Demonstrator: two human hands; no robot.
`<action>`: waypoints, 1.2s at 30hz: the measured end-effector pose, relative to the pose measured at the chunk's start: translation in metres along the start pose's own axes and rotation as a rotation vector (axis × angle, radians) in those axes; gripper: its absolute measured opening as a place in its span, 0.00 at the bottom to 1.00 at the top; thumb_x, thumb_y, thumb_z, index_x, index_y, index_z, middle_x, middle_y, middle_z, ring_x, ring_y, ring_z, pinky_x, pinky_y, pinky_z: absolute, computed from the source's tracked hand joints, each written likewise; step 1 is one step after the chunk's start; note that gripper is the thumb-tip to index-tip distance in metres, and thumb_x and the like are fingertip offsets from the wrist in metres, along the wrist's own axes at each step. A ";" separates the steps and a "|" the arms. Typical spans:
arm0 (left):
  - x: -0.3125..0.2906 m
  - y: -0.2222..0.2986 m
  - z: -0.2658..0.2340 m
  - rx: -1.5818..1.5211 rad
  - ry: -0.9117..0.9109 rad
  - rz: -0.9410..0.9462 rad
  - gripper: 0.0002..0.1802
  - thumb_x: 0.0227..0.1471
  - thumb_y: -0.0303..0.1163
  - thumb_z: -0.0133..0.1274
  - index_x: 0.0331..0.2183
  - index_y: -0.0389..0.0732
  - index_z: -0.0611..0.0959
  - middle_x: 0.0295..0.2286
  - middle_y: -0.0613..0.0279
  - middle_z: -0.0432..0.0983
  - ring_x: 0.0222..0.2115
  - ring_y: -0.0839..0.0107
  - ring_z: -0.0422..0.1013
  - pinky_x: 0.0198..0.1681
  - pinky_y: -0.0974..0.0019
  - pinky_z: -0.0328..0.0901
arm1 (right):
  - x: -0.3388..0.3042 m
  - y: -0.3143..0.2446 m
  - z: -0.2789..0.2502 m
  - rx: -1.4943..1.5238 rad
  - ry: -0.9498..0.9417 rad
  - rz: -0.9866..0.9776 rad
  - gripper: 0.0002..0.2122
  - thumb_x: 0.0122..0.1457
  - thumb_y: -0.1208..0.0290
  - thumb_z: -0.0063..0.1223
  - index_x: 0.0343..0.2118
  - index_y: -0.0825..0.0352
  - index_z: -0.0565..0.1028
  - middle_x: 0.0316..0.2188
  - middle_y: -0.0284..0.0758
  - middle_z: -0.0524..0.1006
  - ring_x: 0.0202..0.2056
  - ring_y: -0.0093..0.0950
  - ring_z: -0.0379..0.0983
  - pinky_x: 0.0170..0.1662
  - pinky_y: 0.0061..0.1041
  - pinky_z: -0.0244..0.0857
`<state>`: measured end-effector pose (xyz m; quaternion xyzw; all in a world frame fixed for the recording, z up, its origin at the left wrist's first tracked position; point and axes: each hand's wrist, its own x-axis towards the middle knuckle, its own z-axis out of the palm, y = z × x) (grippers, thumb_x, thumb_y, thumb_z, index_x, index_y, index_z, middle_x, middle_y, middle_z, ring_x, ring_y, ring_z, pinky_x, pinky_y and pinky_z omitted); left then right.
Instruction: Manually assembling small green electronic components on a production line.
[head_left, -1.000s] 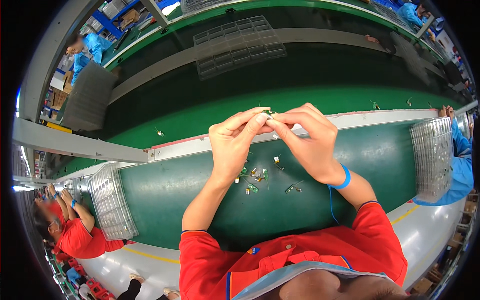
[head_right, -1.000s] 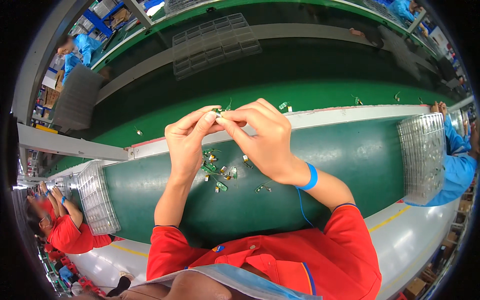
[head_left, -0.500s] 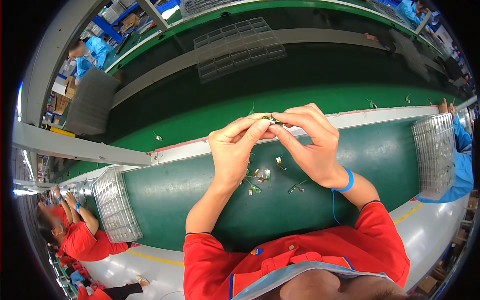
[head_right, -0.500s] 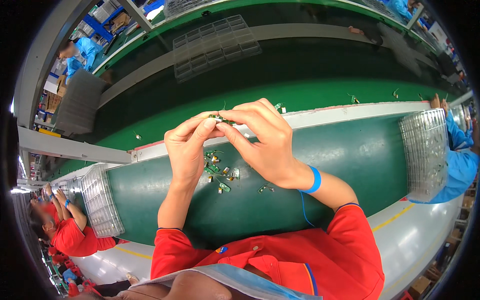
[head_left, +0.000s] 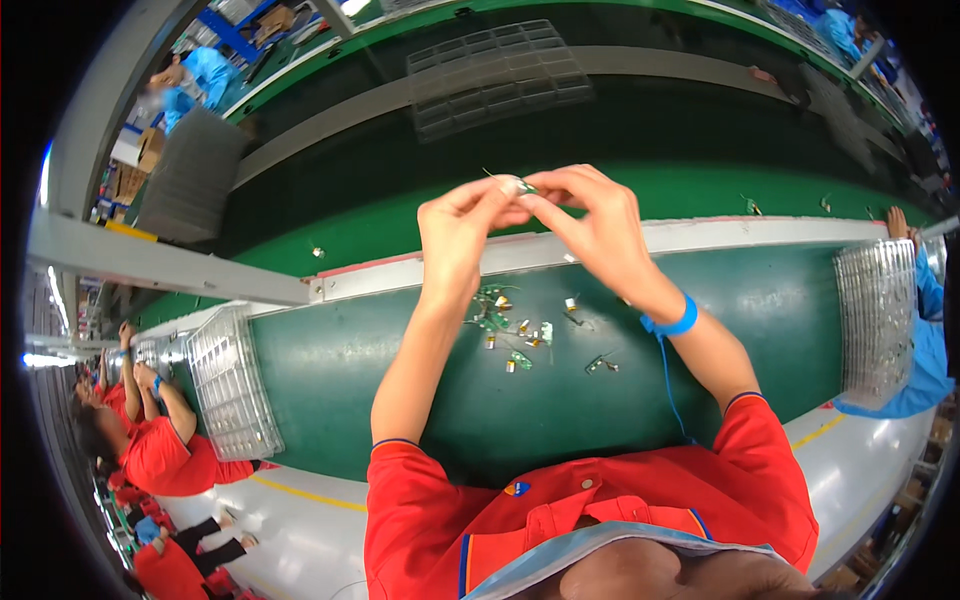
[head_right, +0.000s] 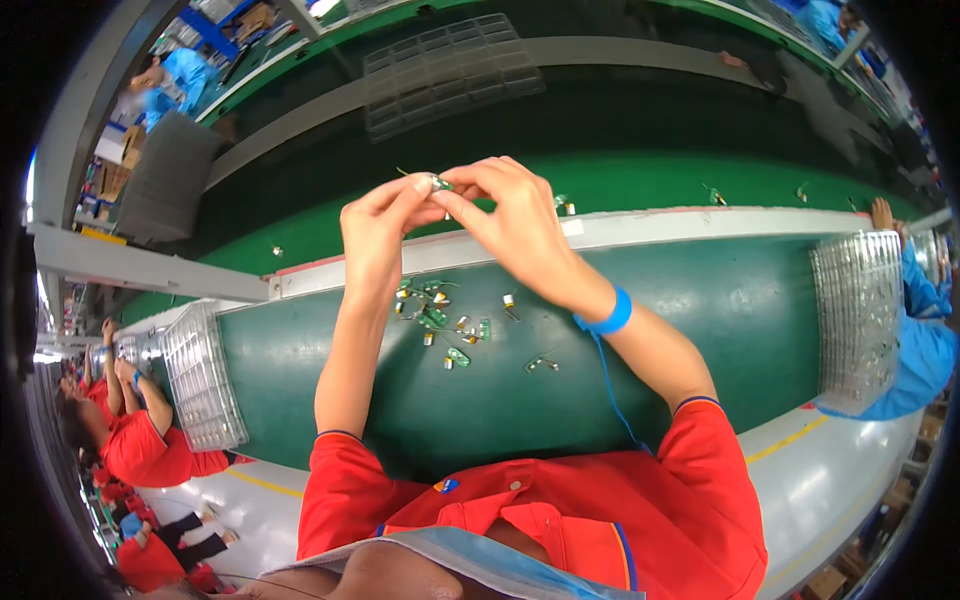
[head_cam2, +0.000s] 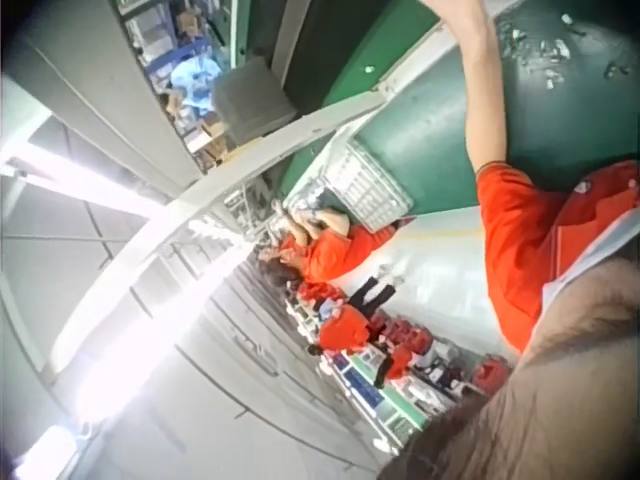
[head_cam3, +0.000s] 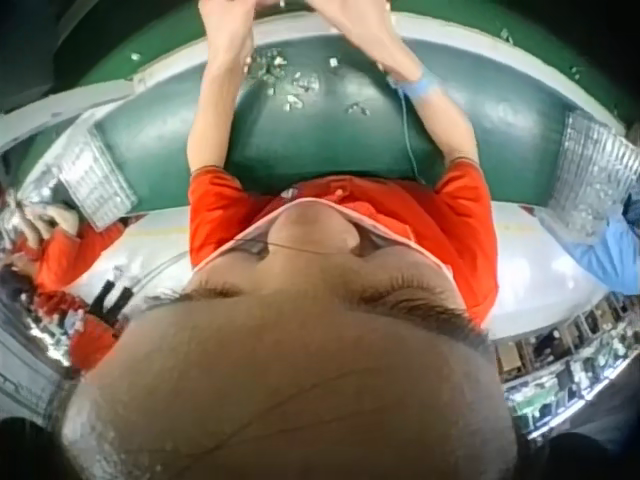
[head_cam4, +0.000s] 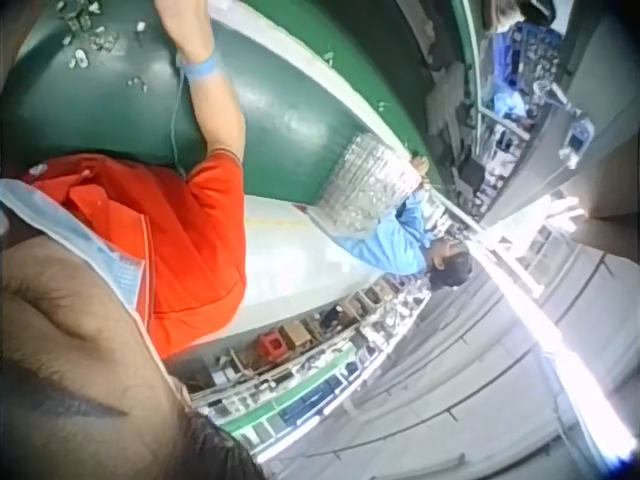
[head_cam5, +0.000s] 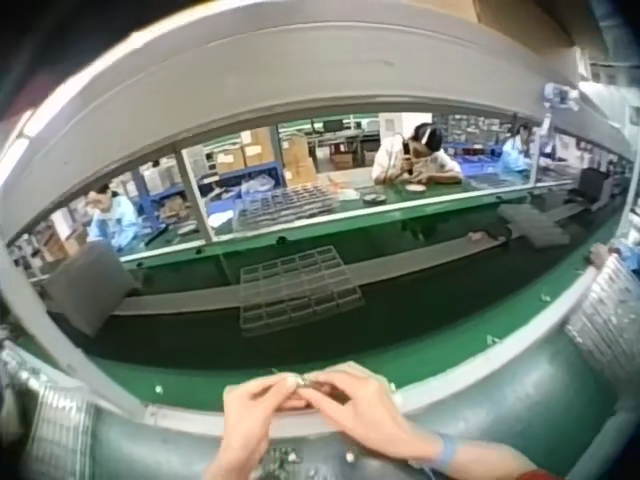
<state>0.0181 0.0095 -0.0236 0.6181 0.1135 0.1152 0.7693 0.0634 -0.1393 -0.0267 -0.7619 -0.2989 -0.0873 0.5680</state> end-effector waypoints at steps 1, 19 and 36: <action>0.011 -0.009 -0.020 0.109 0.055 0.040 0.10 0.51 0.26 0.56 0.33 0.29 0.83 0.27 0.56 0.79 0.26 0.72 0.76 0.34 0.72 0.71 | 0.006 0.007 0.010 0.115 -0.103 0.153 0.10 0.52 0.72 0.60 0.35 0.73 0.78 0.29 0.40 0.78 0.29 0.33 0.75 0.32 0.25 0.70; 0.062 -0.115 -0.064 0.957 0.072 0.260 0.11 0.40 0.33 0.56 0.18 0.34 0.83 0.21 0.42 0.76 0.26 0.49 0.75 0.33 0.54 0.70 | 0.008 0.080 0.095 -0.828 -0.371 -0.143 0.04 0.52 0.73 0.53 0.27 0.67 0.75 0.26 0.44 0.76 0.31 0.43 0.74 0.34 0.39 0.67; 0.085 -0.124 -0.061 0.664 0.089 0.062 0.04 0.39 0.19 0.52 0.19 0.26 0.80 0.19 0.37 0.74 0.20 0.49 0.75 0.24 0.58 0.72 | 0.016 0.101 0.092 -0.557 -0.441 -0.162 0.10 0.51 0.78 0.56 0.38 0.68 0.76 0.33 0.39 0.77 0.33 0.36 0.74 0.38 0.31 0.67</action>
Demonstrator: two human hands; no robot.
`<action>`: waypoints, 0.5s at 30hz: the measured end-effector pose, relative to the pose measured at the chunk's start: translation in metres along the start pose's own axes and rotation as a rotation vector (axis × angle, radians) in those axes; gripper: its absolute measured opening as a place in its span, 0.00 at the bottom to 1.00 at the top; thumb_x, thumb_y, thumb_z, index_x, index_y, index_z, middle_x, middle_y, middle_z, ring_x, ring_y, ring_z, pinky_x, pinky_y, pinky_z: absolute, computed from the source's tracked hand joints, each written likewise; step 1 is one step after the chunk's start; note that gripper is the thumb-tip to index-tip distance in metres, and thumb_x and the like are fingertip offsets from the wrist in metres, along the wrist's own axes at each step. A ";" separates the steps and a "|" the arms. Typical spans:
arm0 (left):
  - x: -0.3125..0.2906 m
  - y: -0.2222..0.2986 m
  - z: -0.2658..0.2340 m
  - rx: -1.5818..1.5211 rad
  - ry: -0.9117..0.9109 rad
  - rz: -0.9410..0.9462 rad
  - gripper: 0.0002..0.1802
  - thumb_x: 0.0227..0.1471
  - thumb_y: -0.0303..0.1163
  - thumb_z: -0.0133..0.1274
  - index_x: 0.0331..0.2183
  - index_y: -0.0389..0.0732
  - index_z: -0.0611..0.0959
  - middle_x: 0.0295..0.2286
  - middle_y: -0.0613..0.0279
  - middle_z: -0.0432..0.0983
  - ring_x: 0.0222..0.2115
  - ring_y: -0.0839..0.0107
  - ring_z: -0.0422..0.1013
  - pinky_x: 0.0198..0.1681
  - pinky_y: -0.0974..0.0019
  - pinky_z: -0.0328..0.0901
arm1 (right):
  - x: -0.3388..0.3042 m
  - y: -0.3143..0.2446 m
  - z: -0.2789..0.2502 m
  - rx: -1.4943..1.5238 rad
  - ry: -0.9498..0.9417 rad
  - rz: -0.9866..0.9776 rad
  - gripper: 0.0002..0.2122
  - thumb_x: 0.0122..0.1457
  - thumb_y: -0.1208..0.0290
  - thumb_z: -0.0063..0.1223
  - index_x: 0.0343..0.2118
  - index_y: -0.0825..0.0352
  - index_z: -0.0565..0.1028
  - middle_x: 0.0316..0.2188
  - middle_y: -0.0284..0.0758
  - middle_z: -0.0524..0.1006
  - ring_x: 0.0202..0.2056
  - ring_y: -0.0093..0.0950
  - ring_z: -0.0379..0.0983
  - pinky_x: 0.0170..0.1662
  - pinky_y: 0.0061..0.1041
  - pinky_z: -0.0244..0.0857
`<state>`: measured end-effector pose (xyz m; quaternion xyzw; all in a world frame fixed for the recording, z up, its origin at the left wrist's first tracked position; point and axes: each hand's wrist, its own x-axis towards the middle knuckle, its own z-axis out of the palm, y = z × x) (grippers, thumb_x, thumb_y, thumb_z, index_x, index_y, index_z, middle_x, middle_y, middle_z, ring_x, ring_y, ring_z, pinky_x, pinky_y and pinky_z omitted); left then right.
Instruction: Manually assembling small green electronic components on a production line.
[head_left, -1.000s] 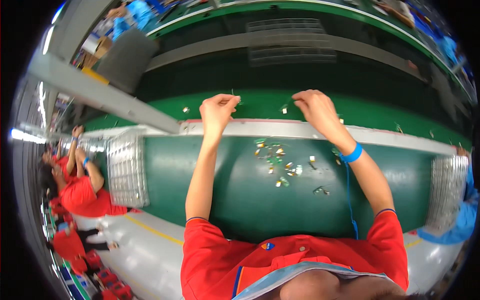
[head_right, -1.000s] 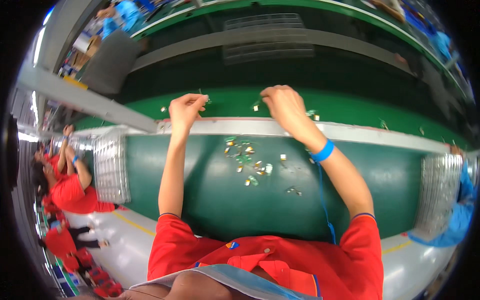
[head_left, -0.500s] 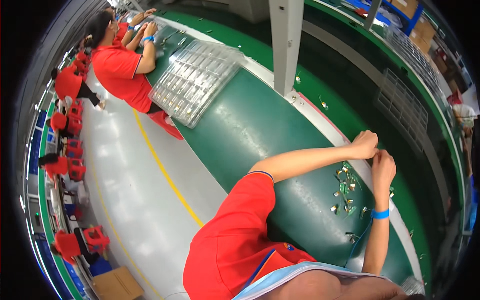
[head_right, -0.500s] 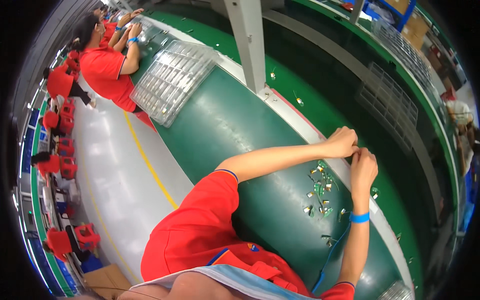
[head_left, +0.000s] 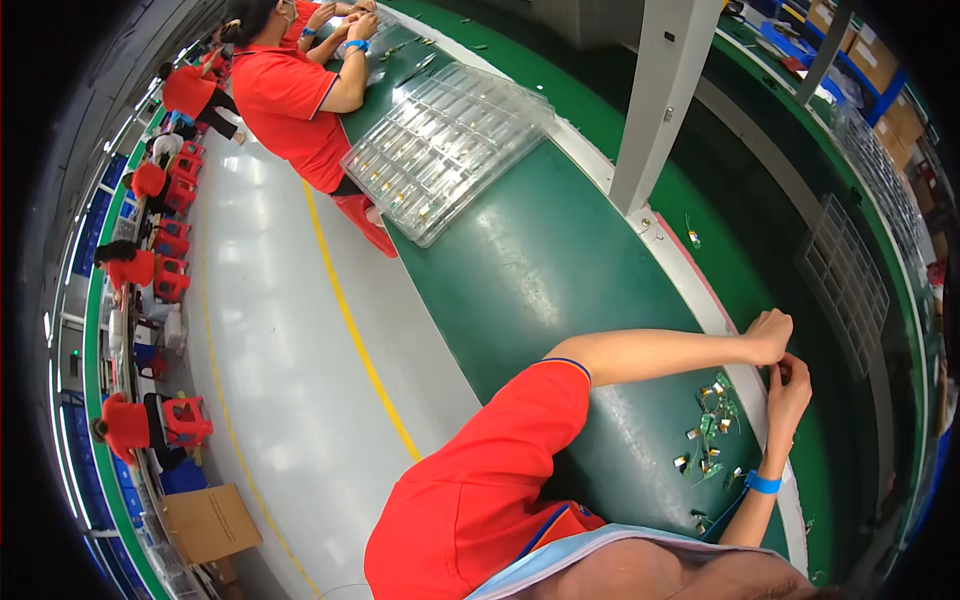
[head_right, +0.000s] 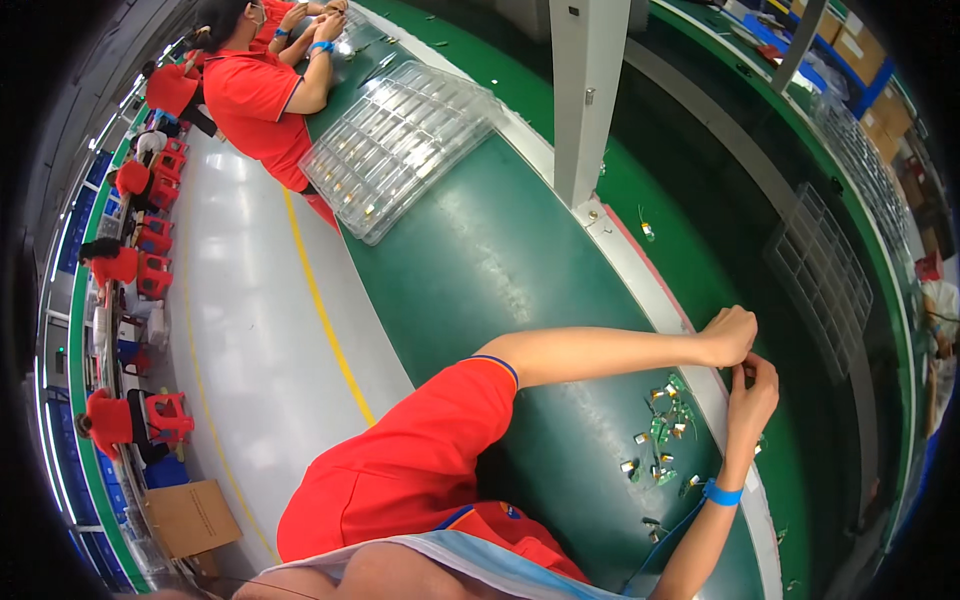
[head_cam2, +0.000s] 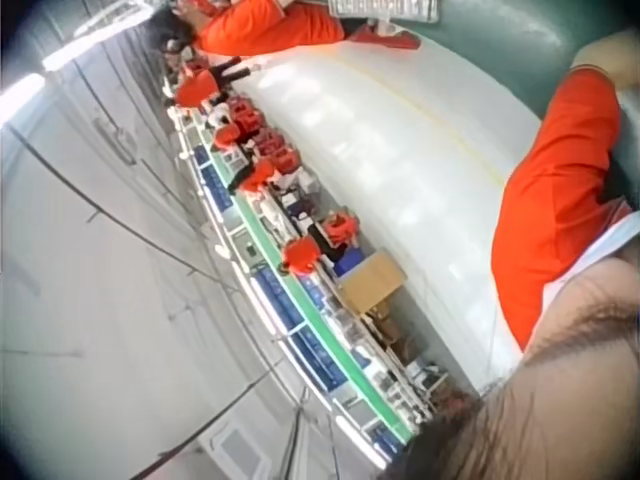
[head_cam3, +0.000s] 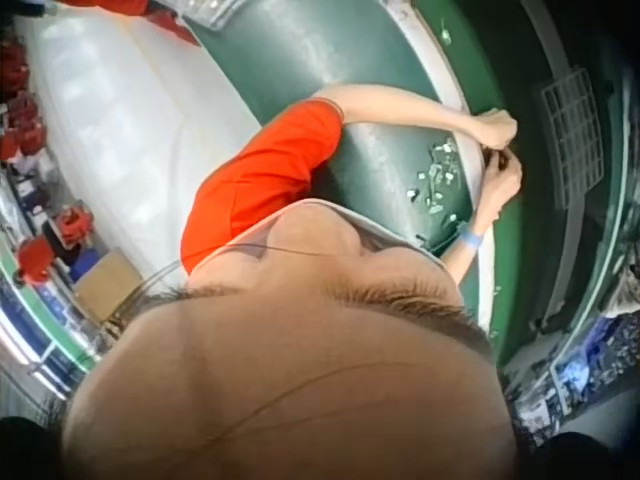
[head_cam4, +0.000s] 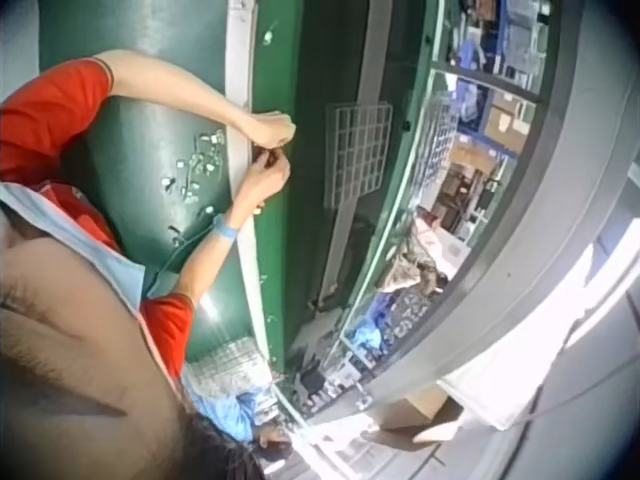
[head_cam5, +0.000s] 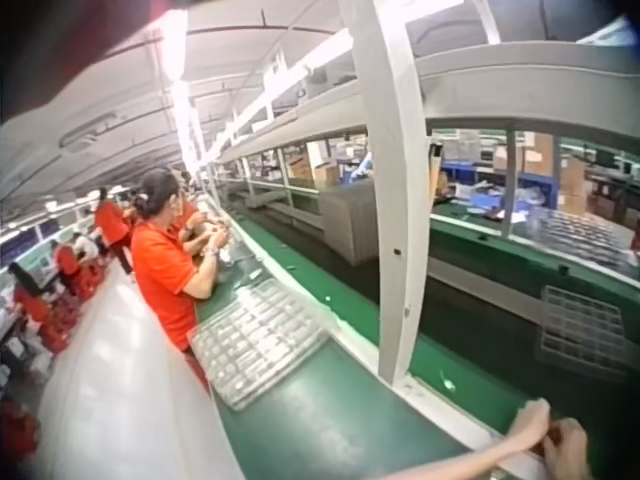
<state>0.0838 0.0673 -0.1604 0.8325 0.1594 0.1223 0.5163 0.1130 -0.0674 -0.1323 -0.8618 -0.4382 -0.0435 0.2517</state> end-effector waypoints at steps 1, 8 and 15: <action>0.001 -0.003 0.004 0.038 0.090 0.029 0.04 0.36 0.17 0.53 0.20 0.27 0.81 0.20 0.36 0.74 0.26 0.44 0.75 0.29 0.55 0.71 | 0.002 -0.006 -0.001 0.084 -0.006 0.104 0.11 0.51 0.78 0.56 0.39 0.68 0.75 0.33 0.38 0.78 0.32 0.33 0.74 0.38 0.29 0.68; 0.007 0.002 -0.023 -0.172 -0.061 -0.191 0.10 0.34 0.17 0.59 0.27 0.26 0.82 0.24 0.39 0.78 0.27 0.52 0.78 0.28 0.60 0.73 | 0.018 -0.011 -0.002 0.370 -0.077 0.267 0.17 0.50 0.82 0.58 0.44 0.70 0.73 0.32 0.36 0.78 0.33 0.21 0.75 0.38 0.20 0.70; -0.010 0.034 -0.025 -0.922 -0.293 -0.212 0.09 0.44 0.16 0.54 0.31 0.22 0.80 0.24 0.48 0.78 0.19 0.68 0.75 0.23 0.72 0.73 | -0.008 -0.034 -0.043 0.445 0.166 0.163 0.18 0.53 0.86 0.51 0.48 0.69 0.72 0.39 0.38 0.77 0.40 0.25 0.76 0.44 0.22 0.70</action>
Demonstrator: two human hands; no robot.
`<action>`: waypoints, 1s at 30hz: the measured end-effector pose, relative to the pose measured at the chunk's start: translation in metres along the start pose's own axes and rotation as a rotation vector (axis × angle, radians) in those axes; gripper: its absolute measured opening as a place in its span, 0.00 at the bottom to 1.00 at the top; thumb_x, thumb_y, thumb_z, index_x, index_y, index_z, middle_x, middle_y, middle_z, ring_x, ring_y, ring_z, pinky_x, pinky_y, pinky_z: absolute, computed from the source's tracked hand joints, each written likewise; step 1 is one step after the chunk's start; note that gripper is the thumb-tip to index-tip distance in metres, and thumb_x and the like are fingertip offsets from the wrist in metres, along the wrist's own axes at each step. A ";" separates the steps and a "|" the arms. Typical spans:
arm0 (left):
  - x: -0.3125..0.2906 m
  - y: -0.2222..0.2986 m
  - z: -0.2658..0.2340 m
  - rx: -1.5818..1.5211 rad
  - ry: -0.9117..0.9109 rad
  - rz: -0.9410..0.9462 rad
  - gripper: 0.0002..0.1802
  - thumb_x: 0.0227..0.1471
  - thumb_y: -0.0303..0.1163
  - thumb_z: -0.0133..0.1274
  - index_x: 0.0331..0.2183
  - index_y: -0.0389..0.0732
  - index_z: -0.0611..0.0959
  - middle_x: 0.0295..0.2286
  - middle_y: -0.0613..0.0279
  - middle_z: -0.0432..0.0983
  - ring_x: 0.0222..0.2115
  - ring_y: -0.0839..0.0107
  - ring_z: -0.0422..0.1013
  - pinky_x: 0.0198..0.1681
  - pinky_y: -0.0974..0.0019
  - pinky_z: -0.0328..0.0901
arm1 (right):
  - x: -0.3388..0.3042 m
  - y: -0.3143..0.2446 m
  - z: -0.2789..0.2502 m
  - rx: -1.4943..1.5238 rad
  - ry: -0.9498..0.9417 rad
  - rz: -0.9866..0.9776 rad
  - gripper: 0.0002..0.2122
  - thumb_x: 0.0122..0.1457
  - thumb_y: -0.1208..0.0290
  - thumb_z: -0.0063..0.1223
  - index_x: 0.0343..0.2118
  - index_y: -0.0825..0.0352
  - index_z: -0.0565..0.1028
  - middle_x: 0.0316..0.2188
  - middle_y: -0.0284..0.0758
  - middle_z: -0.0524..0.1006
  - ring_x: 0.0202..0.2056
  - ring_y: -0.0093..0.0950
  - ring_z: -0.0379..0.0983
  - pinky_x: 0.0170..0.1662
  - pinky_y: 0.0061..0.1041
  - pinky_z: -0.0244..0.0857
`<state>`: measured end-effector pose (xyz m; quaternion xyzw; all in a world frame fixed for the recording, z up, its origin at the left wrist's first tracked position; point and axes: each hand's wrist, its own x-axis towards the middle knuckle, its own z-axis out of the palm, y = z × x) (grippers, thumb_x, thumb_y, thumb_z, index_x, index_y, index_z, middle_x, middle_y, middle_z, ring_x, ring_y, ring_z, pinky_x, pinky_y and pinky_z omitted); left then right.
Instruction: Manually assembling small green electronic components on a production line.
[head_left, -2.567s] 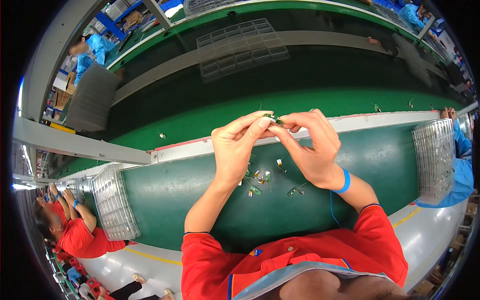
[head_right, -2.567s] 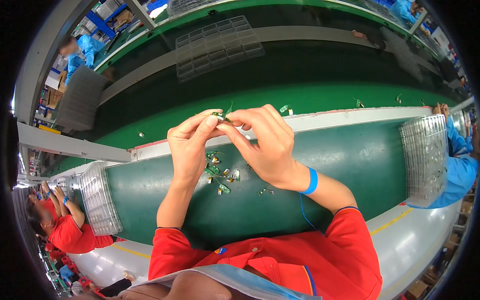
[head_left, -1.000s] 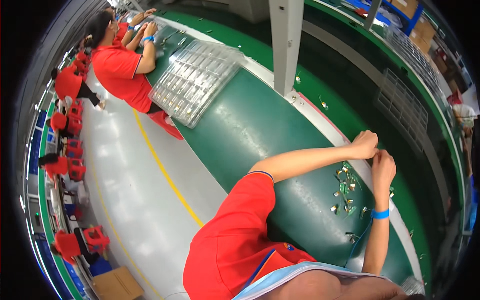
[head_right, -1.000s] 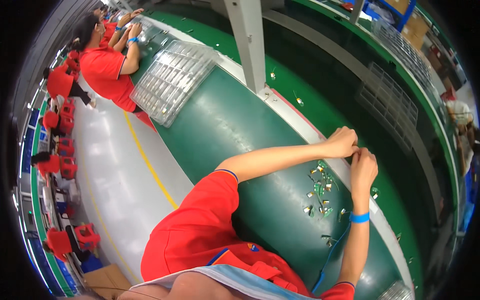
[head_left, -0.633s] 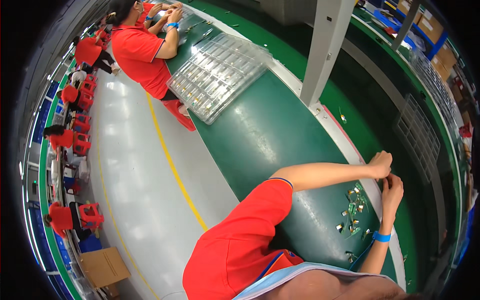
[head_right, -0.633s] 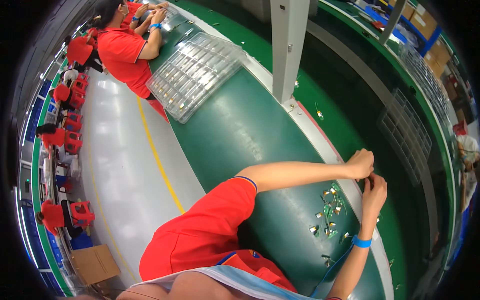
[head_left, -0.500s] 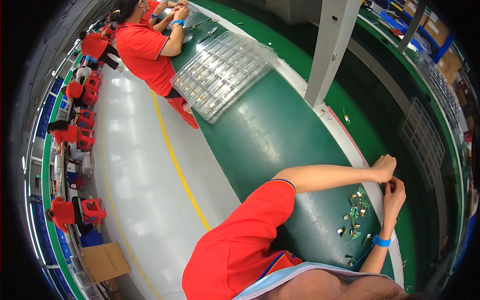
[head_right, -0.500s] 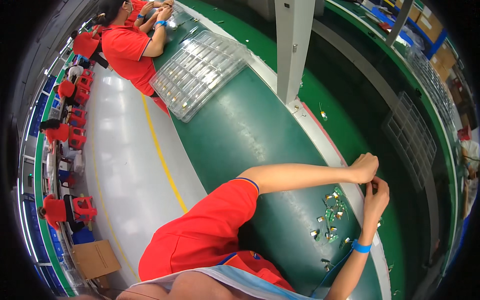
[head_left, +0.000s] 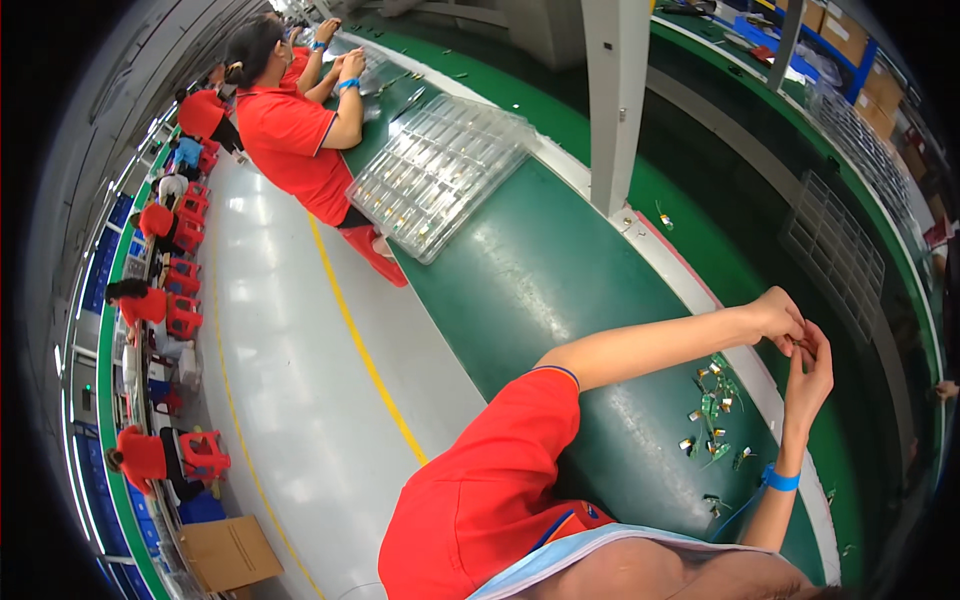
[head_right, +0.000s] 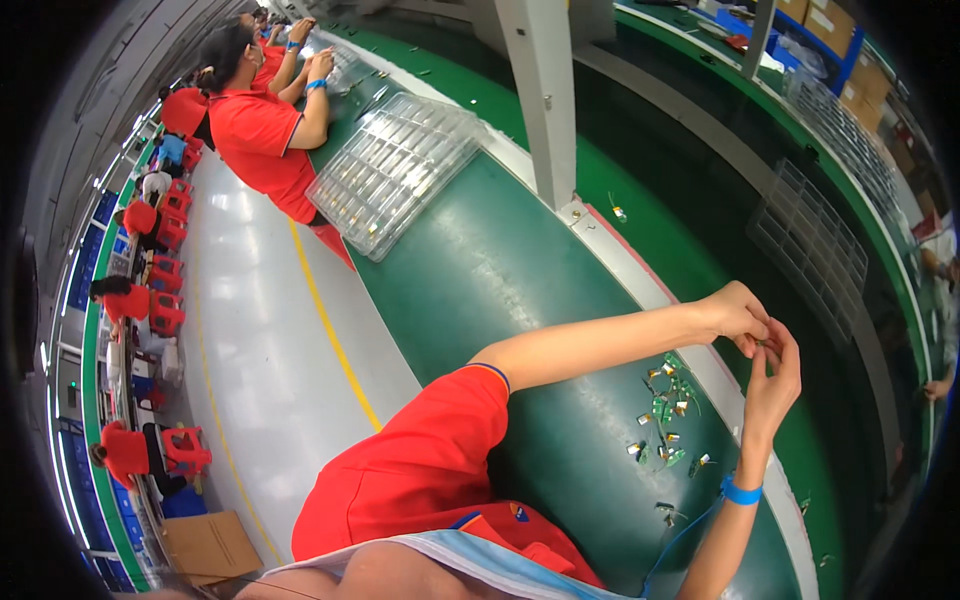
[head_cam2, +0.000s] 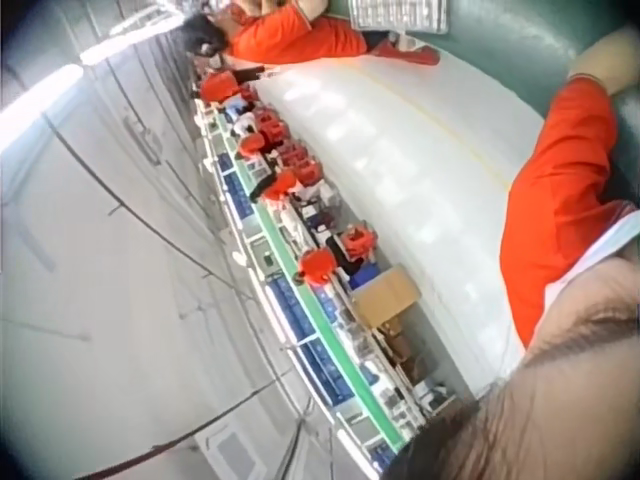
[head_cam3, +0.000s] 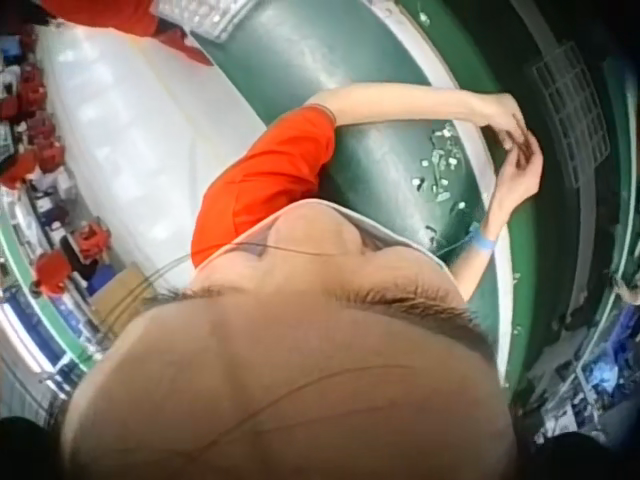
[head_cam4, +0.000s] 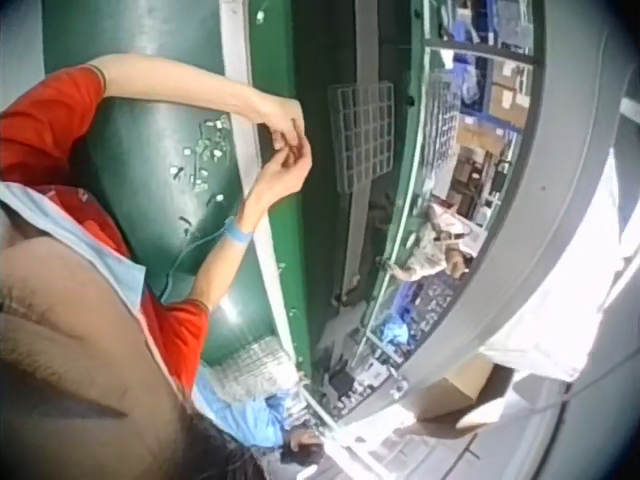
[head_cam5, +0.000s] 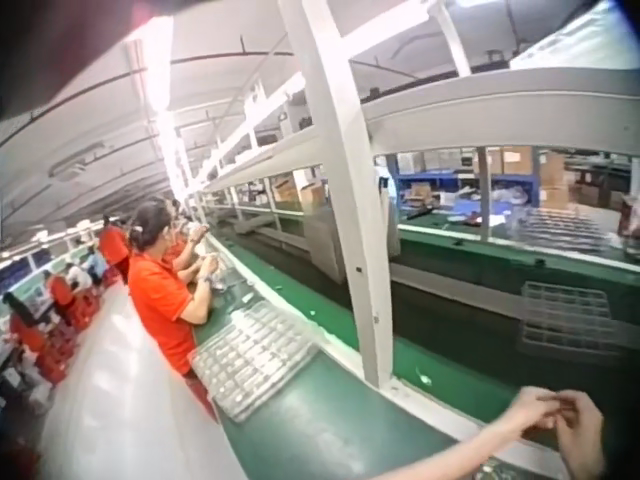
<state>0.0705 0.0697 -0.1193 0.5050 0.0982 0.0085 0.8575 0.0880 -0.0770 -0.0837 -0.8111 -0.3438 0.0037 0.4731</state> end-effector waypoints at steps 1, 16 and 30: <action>0.000 -0.001 0.006 0.009 -0.007 -0.006 0.09 0.44 0.16 0.54 0.31 0.22 0.80 0.24 0.48 0.78 0.19 0.68 0.75 0.23 0.72 0.73 | -0.003 -0.001 -0.007 -0.031 0.021 -0.035 0.18 0.54 0.86 0.51 0.48 0.69 0.72 0.41 0.38 0.77 0.41 0.26 0.76 0.45 0.23 0.70; -0.013 0.005 0.045 0.055 -0.080 0.215 0.11 0.43 0.22 0.60 0.27 0.30 0.74 0.26 0.52 0.76 0.22 0.72 0.74 0.19 0.73 0.70 | -0.023 0.028 -0.033 0.150 0.152 0.258 0.12 0.61 0.75 0.51 0.47 0.73 0.73 0.40 0.35 0.76 0.42 0.21 0.73 0.47 0.19 0.66; -0.039 0.039 0.057 0.327 0.007 0.361 0.09 0.49 0.29 0.58 0.34 0.36 0.85 0.28 0.58 0.76 0.22 0.76 0.74 0.24 0.75 0.70 | -0.020 -0.016 -0.056 -0.433 0.391 -0.397 0.05 0.52 0.83 0.58 0.33 0.71 0.78 0.33 0.39 0.79 0.35 0.31 0.77 0.40 0.25 0.69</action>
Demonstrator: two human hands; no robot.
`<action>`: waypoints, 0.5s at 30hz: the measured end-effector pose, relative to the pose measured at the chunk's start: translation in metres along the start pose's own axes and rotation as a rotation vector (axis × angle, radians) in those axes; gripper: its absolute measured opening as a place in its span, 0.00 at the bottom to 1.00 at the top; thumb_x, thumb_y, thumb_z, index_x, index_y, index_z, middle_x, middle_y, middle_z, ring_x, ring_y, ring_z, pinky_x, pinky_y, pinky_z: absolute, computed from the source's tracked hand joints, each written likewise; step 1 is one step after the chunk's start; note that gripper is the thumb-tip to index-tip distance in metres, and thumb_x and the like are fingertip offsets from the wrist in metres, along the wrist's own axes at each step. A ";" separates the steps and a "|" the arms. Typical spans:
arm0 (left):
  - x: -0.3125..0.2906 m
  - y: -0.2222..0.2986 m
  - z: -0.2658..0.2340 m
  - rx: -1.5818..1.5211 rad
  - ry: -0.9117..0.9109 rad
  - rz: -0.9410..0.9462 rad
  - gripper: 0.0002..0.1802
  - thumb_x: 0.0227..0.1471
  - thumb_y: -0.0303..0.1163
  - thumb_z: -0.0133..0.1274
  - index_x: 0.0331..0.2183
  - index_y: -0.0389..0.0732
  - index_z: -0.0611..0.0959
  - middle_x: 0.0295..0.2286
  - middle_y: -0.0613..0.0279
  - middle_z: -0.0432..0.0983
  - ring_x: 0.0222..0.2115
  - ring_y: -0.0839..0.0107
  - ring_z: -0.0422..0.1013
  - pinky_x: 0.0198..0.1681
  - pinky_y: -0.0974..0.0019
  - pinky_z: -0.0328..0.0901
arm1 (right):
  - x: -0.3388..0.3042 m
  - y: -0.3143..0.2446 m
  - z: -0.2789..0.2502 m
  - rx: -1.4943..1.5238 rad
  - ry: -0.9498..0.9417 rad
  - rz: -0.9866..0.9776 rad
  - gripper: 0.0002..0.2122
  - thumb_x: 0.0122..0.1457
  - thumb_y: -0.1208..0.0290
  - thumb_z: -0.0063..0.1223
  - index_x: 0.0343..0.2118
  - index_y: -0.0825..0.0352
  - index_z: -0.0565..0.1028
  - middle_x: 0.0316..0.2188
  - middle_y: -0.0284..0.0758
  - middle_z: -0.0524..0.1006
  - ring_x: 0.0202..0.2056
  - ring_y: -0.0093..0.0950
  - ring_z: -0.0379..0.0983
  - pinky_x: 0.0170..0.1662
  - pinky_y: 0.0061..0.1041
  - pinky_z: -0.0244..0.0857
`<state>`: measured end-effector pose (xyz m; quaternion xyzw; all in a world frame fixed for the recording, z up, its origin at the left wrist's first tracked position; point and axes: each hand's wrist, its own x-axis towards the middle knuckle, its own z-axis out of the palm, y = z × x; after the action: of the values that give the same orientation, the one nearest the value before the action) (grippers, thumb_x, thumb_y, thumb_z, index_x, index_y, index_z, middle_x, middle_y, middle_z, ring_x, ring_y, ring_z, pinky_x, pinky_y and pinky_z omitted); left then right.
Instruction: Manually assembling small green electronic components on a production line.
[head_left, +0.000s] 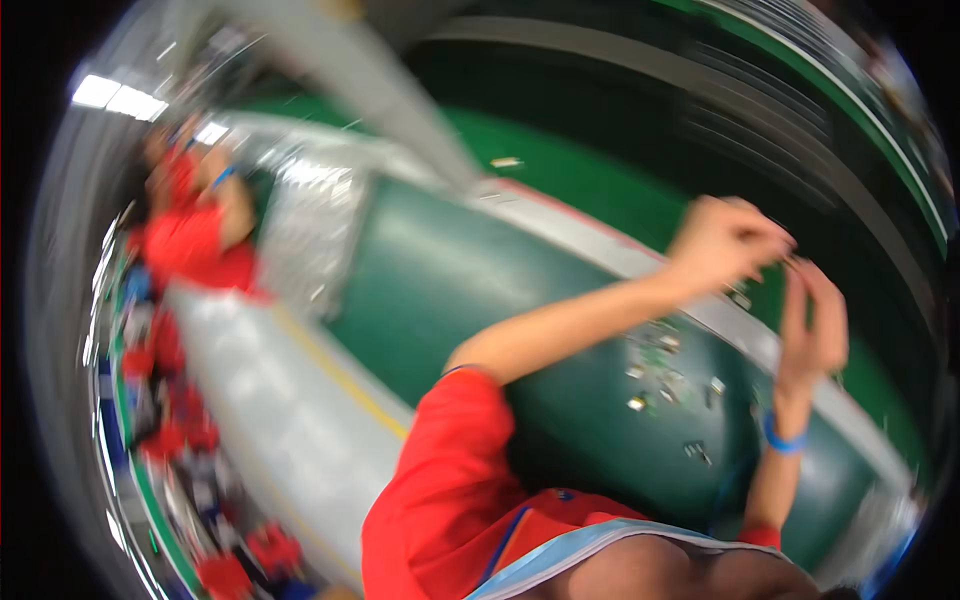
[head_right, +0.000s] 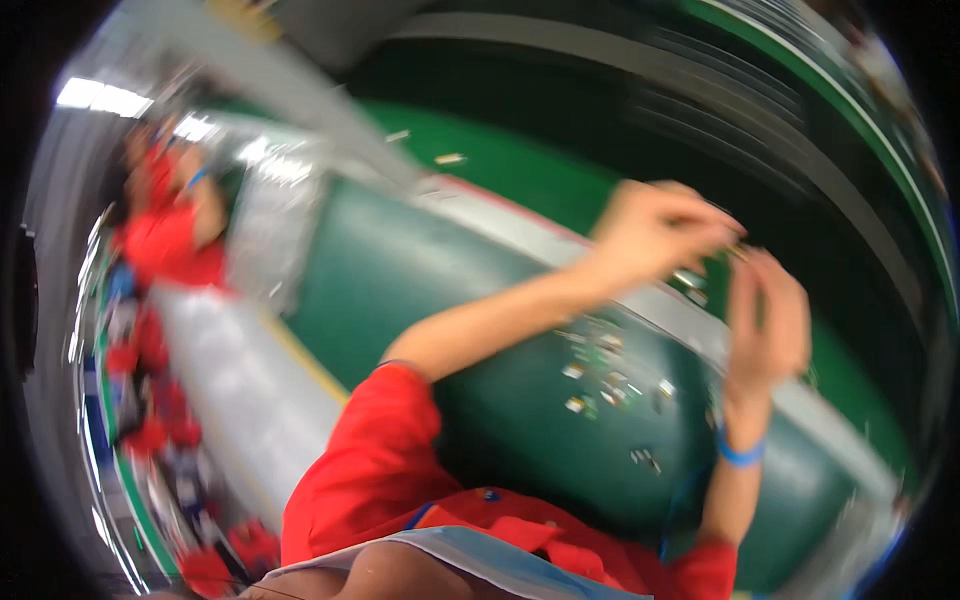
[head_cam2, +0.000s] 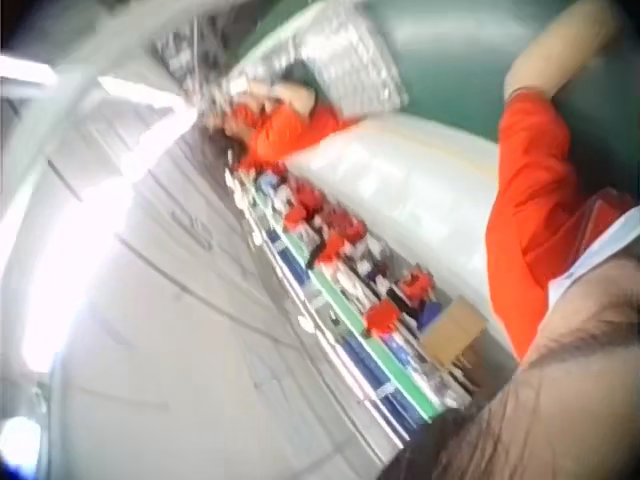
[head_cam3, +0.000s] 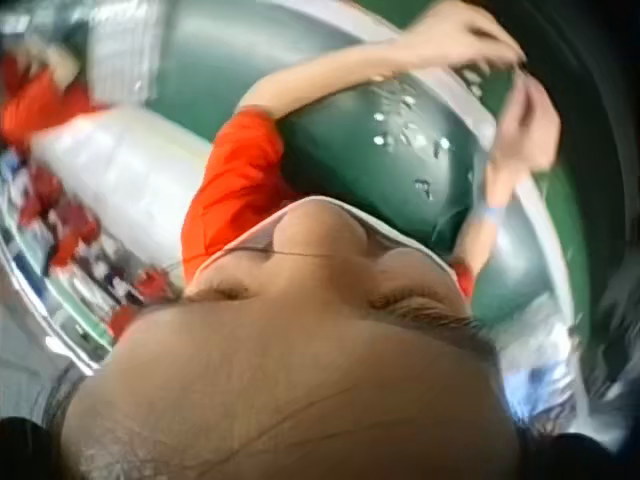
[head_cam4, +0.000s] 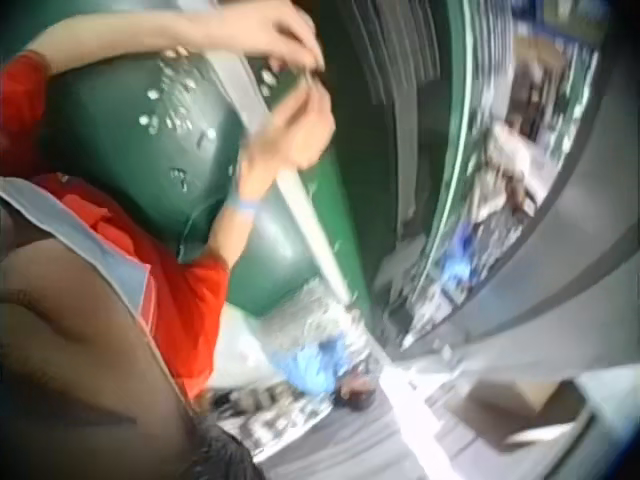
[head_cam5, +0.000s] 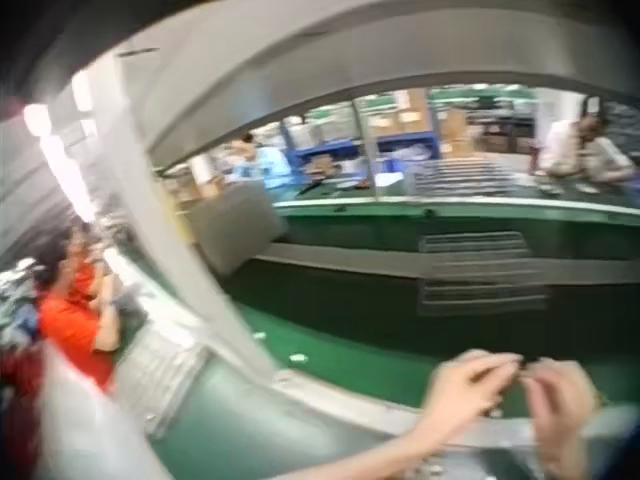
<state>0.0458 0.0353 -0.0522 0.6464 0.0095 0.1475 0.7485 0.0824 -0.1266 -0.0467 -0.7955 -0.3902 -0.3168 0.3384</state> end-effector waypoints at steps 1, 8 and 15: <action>-0.002 0.004 -0.008 0.083 -0.033 -0.025 0.10 0.51 0.31 0.57 0.36 0.38 0.85 0.27 0.63 0.77 0.22 0.79 0.72 0.25 0.77 0.67 | 0.005 -0.006 0.001 -0.025 0.031 -0.078 0.07 0.50 0.84 0.58 0.33 0.71 0.77 0.32 0.39 0.79 0.35 0.34 0.76 0.38 0.27 0.70; -0.003 0.021 0.000 -0.063 -0.039 -0.158 0.09 0.51 0.23 0.55 0.36 0.30 0.83 0.29 0.57 0.78 0.26 0.73 0.75 0.31 0.74 0.72 | 0.009 -0.001 -0.006 0.042 0.044 -0.180 0.12 0.42 0.85 0.62 0.30 0.70 0.73 0.27 0.36 0.75 0.27 0.33 0.71 0.27 0.27 0.66; -0.018 0.029 0.004 0.105 -0.029 -0.001 0.08 0.52 0.21 0.54 0.36 0.32 0.83 0.31 0.57 0.77 0.29 0.70 0.78 0.33 0.72 0.74 | 0.008 -0.019 -0.021 0.077 0.001 -0.049 0.11 0.42 0.85 0.62 0.29 0.69 0.73 0.26 0.35 0.75 0.26 0.31 0.71 0.26 0.26 0.65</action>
<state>0.0229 0.0305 -0.0264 0.6870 0.0068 0.1368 0.7136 0.0654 -0.1308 -0.0237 -0.7720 -0.4212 -0.3102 0.3611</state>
